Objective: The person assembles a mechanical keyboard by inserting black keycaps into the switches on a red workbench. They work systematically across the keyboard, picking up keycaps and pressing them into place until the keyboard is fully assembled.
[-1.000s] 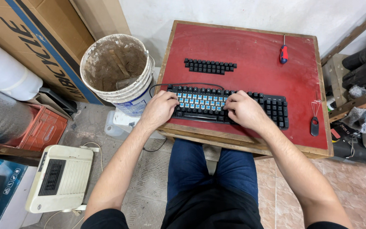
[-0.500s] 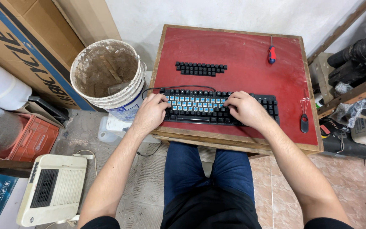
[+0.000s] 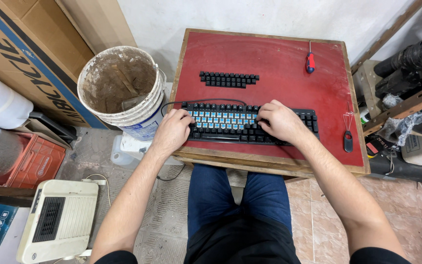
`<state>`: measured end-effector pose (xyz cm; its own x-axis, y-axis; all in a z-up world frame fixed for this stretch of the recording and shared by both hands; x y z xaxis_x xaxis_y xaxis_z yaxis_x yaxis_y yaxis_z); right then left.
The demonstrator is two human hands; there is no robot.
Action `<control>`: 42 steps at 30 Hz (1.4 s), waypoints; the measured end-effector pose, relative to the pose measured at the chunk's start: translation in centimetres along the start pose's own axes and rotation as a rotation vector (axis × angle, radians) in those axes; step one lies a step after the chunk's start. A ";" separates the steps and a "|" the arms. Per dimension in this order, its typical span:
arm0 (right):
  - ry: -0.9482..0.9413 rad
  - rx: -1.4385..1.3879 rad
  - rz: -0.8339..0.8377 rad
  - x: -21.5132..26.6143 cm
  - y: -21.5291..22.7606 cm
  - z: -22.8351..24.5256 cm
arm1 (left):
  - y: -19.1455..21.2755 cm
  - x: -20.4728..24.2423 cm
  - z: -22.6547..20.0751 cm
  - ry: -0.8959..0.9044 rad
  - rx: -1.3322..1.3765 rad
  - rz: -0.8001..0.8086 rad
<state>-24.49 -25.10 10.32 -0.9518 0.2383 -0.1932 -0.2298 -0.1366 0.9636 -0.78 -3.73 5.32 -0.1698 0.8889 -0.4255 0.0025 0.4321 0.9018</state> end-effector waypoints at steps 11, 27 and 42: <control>-0.041 -0.034 -0.056 0.6 -0.2 -0.7 | 0.9 -0.1 -0.3 -0.004 -0.016 -0.026; -0.373 -0.180 -0.156 -7.2 -3.6 -13.6 | -6.8 -14.1 8.7 0.099 -0.038 -0.077; -0.466 0.015 -0.109 -8.5 -6.9 -19.2 | -9.4 -16.6 11.4 0.224 0.014 0.172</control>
<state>-18.67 -44.62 1.78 -0.7288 0.6569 -0.1931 -0.3172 -0.0740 0.9455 13.26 -20.80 3.06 -0.3795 0.8941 -0.2377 0.0630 0.2813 0.9575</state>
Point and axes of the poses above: each hand's wrist, its own x-axis away from the middle knuckle, its own y-axis out of the back of the hand, z = x × y, the point moved 10 cm from there along -x, towards the middle knuckle, and after that the axes turned 4 degrees about -x, right-handed, at the moved point
